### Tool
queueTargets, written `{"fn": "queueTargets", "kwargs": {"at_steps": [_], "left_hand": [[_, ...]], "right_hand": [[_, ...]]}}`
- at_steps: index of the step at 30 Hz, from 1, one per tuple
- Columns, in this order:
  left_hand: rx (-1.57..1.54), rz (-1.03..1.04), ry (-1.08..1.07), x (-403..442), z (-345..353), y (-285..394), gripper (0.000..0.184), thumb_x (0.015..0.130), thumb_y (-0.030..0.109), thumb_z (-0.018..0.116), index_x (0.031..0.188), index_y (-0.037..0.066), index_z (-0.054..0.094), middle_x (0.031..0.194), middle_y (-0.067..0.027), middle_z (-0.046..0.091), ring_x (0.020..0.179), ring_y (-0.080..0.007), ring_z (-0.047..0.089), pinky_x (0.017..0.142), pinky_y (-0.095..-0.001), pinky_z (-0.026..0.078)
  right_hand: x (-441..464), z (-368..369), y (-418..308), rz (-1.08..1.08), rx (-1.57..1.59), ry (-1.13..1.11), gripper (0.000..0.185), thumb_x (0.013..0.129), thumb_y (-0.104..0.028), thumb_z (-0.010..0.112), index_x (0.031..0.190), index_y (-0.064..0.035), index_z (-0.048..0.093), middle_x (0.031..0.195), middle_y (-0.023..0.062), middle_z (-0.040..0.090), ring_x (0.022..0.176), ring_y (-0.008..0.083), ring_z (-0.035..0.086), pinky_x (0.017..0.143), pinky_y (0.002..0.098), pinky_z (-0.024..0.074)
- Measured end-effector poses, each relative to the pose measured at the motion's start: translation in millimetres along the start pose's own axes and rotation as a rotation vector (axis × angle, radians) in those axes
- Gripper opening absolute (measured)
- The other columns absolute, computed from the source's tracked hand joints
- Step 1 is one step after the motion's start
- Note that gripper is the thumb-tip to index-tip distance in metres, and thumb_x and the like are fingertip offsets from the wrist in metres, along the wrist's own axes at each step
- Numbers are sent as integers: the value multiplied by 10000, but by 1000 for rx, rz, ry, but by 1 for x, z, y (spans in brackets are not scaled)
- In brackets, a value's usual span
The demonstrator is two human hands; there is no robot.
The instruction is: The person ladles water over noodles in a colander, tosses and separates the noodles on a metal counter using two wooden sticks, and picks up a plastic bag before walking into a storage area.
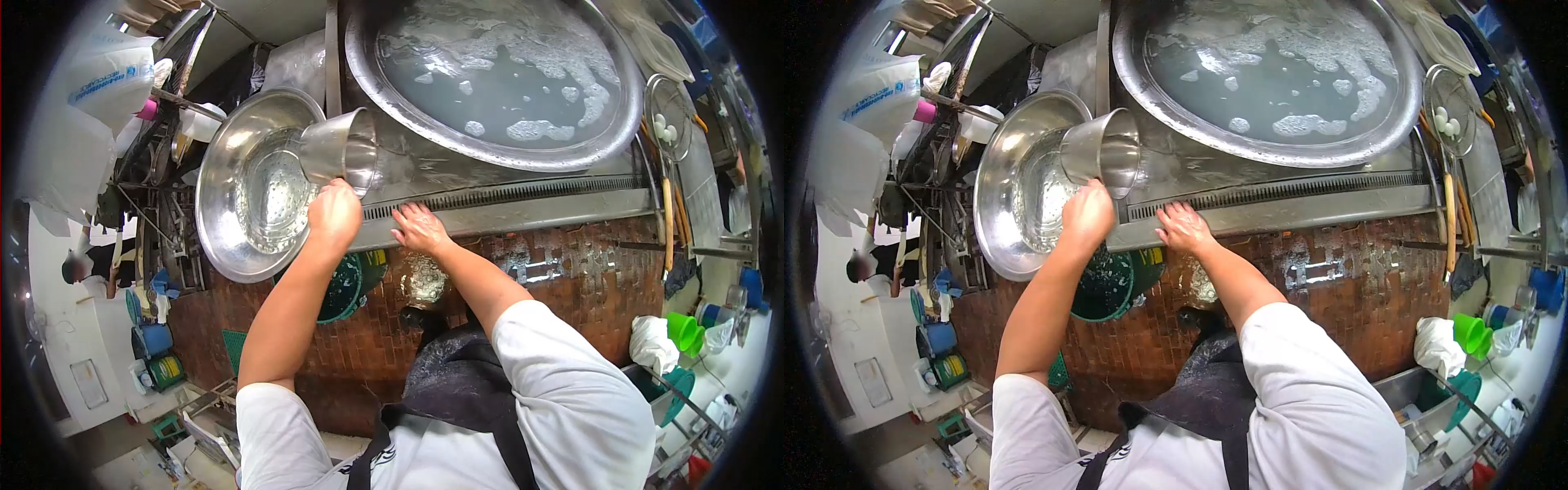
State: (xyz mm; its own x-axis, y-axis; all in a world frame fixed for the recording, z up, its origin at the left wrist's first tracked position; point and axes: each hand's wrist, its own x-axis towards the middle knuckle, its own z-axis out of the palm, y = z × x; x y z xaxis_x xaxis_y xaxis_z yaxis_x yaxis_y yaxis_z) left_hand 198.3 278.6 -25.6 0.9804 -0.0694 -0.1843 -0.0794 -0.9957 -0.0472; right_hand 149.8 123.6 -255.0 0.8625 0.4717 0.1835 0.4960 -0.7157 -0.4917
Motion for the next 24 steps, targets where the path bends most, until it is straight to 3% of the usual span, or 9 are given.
{"fn": "queueTargets", "kwargs": {"at_steps": [5,7,12,16,17,19,21,23,24], "left_hand": [[139,-7,131,-14,7,35,263,915,106,503,1084,-88,559,950,-230,683,805,-337,736,657,-414,608],[180,-40,141,-13,7,36,364,923,161,532,1168,-108,549,989,-190,676,809,-261,747,614,-373,618],[-185,-37,11,-19,32,20,281,847,134,613,1034,-73,579,990,-296,685,920,-435,702,835,-483,572],[-658,-150,-34,-20,93,8,435,832,228,654,1080,-120,574,973,-333,675,984,-492,650,861,-527,526],[-724,-124,11,-17,125,-1,469,844,284,694,1130,-73,586,921,-282,696,904,-449,687,815,-501,542],[-1075,-212,-199,-19,149,-10,376,887,309,719,1039,-13,599,854,-153,684,661,-239,674,596,-395,534],[-1271,-181,-178,-23,176,-22,333,909,299,717,1022,12,590,794,-59,629,559,-115,579,493,-336,480],[-1048,-128,-13,-24,209,-38,458,879,285,731,1194,-19,596,1030,-149,699,892,-238,681,818,-387,547],[-1060,-159,15,-33,211,-42,520,864,293,739,1247,-23,583,1116,-177,683,1003,-268,661,908,-394,515]], "right_hand": [[-7,5,-1,18,-62,52,481,910,-360,624,1246,-20,568,1269,209,572,1257,362,492,1092,538,347],[-12,0,-13,126,-120,-48,516,931,-290,564,1365,-15,512,1465,224,446,1406,378,364,1152,602,247],[-31,-4,-39,149,-259,-211,589,927,-162,473,1494,-27,394,1607,223,255,1505,395,205,1164,676,170],[-37,-8,-43,137,-285,-290,640,931,-165,469,1542,-40,321,1634,228,172,1518,412,151,1150,714,145],[-37,-8,-44,125,-311,-312,643,938,-174,464,1549,-44,309,1635,228,172,1519,413,149,1150,719,134],[-31,-5,-42,128,-326,-360,669,936,-174,474,1566,-63,281,1656,220,107,1527,422,109,1141,731,134],[-27,-12,-42,125,-293,-401,677,927,-160,488,1566,-64,284,1658,218,102,1530,420,97,1141,730,144],[-27,-17,-39,103,-245,-395,727,854,-97,555,1543,-51,327,1650,223,127,1525,423,121,1153,711,148],[-29,-17,-37,119,-189,-362,707,831,-84,570,1510,-39,377,1641,232,152,1520,428,138,1166,689,150]]}}
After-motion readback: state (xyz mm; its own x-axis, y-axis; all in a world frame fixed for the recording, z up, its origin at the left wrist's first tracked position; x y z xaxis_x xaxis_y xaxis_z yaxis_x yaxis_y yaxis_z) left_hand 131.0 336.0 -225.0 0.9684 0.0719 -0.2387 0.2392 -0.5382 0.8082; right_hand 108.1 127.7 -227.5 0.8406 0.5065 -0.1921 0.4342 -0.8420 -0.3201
